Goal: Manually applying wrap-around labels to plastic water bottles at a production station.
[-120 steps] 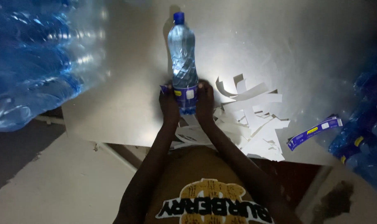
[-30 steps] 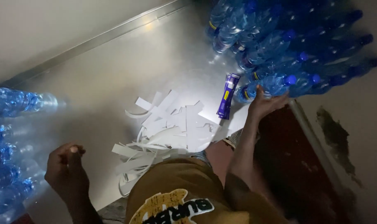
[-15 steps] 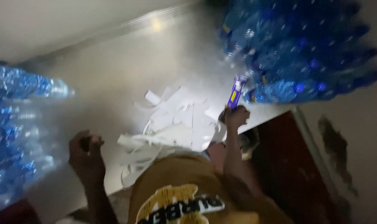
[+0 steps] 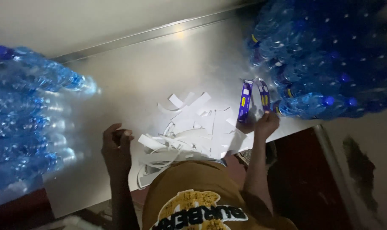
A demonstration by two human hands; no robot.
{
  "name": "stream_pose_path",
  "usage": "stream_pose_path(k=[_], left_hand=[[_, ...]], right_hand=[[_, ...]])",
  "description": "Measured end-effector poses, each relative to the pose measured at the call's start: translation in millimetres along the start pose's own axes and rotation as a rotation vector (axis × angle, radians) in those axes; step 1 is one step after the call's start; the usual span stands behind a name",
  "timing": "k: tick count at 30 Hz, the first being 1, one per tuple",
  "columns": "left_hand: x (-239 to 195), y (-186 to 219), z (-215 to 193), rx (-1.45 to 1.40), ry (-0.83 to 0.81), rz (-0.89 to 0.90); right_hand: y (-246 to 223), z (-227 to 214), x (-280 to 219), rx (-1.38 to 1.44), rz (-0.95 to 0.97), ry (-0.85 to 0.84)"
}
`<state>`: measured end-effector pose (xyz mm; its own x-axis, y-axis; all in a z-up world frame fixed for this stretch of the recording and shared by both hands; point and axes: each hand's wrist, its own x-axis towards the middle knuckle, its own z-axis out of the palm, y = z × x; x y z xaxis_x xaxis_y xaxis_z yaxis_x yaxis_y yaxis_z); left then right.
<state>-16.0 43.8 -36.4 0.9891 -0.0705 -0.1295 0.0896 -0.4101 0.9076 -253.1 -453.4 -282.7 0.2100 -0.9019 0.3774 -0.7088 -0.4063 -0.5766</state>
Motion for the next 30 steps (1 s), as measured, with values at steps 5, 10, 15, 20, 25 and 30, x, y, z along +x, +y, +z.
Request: stream_pose_path(k=[5, 10, 15, 20, 25, 30], left_hand=[[10.5, -1.8, 24.1, -0.109, -0.089, 0.001], [8.7, 29.8, 52.8, -0.190, -0.210, 0.070], [18.3, -5.6, 110.9, -0.355, -0.285, 0.071], [30.3, 3.1, 141.2, -0.874, -0.545, -0.003], [37.1, -17.7, 143.2, -1.202, -0.426, 0.011], [12.6, 42.4, 76.9, -0.849, -0.209, 0.121]], right_hand=[[-109.1, -56.8, 12.0, 0.280, 0.075, -0.066], [-134.4, -65.3, 12.3, 0.214, -0.064, -0.066], [-219.4, -107.4, 3.2, 0.465, -0.077, -0.248], [-238.3, -90.8, -50.7, 0.554, 0.137, -1.283], [-310.0, -118.6, -75.6, 0.924, 0.323, -1.602], [-367.8, -134.7, -63.1, 0.572, -0.341, -1.221]])
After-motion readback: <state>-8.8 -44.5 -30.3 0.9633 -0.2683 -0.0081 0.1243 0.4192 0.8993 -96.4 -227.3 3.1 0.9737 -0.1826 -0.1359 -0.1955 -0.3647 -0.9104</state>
